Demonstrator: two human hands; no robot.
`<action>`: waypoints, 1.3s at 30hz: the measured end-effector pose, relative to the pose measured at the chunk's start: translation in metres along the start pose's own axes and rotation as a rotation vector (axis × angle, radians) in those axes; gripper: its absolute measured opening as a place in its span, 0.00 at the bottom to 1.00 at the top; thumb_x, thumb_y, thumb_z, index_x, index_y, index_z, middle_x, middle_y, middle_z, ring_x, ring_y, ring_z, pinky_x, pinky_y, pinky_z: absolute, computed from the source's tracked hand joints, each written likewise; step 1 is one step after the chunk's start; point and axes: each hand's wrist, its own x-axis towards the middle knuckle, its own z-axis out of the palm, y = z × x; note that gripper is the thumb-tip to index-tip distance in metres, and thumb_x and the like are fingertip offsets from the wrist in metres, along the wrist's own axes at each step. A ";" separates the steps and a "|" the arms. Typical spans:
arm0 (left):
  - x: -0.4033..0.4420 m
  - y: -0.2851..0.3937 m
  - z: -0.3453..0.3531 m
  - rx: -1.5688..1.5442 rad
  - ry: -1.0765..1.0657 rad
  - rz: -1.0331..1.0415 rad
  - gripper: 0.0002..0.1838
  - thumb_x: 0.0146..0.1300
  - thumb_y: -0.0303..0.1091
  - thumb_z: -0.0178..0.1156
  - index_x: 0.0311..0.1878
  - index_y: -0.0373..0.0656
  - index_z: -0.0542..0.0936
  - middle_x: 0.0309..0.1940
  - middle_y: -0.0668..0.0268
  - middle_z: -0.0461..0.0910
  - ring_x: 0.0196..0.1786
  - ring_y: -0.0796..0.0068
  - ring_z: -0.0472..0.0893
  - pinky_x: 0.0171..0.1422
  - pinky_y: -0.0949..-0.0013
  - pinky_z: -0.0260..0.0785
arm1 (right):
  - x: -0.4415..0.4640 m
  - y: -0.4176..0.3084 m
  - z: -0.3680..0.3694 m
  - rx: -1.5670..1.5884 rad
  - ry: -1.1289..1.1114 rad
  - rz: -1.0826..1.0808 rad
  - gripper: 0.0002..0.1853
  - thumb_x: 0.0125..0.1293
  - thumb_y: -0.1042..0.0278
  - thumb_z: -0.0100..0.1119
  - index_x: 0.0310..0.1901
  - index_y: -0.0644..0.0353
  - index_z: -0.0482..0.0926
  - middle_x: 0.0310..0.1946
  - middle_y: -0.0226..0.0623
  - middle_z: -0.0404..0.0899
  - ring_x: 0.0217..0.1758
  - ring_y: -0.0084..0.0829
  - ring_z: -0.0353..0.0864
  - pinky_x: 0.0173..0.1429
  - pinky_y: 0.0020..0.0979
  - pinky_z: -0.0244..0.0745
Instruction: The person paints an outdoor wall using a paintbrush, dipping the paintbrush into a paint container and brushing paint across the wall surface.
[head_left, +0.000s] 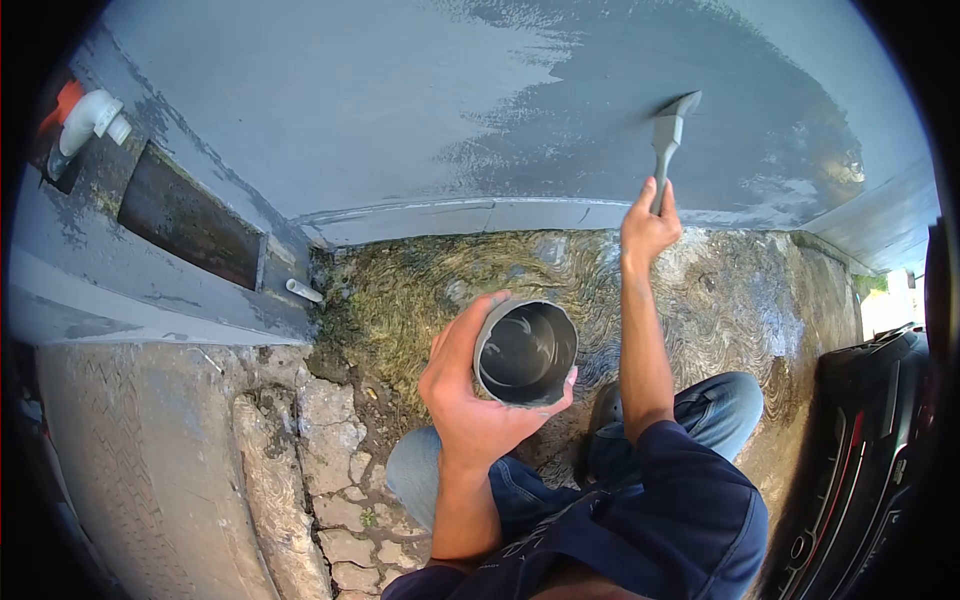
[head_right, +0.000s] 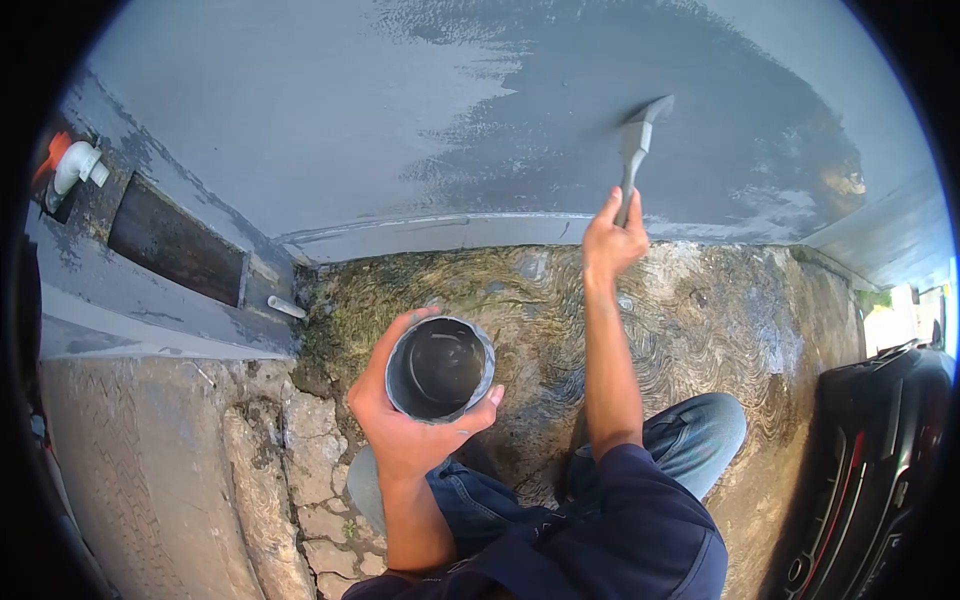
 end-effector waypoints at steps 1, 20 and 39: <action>0.000 -0.001 0.000 -0.020 0.006 -0.004 0.40 0.33 0.28 0.80 0.56 0.29 0.78 0.43 0.59 0.84 0.46 0.73 0.84 0.53 0.69 0.77 | -0.014 -0.016 0.011 0.077 -0.021 -0.049 0.14 0.71 0.68 0.58 0.55 0.60 0.82 0.15 0.28 0.77 0.13 0.18 0.72 0.14 0.28 0.61; -0.007 0.009 -0.003 -0.019 0.103 0.002 0.40 0.29 0.37 0.82 0.53 0.36 0.80 0.45 0.57 0.85 0.45 0.59 0.85 0.53 0.61 0.76 | 0.043 0.006 -0.025 0.327 -0.031 0.095 0.13 0.70 0.63 0.63 0.46 0.65 0.86 0.16 0.24 0.75 0.18 0.16 0.67 0.21 0.23 0.56; -0.005 0.018 -0.005 0.048 0.086 0.070 0.39 0.33 0.29 0.81 0.55 0.31 0.78 0.43 0.60 0.85 0.45 0.73 0.85 0.52 0.69 0.77 | -0.052 -0.084 0.025 0.444 -0.291 -0.135 0.11 0.68 0.64 0.65 0.45 0.63 0.86 0.14 0.25 0.72 0.18 0.15 0.68 0.22 0.25 0.60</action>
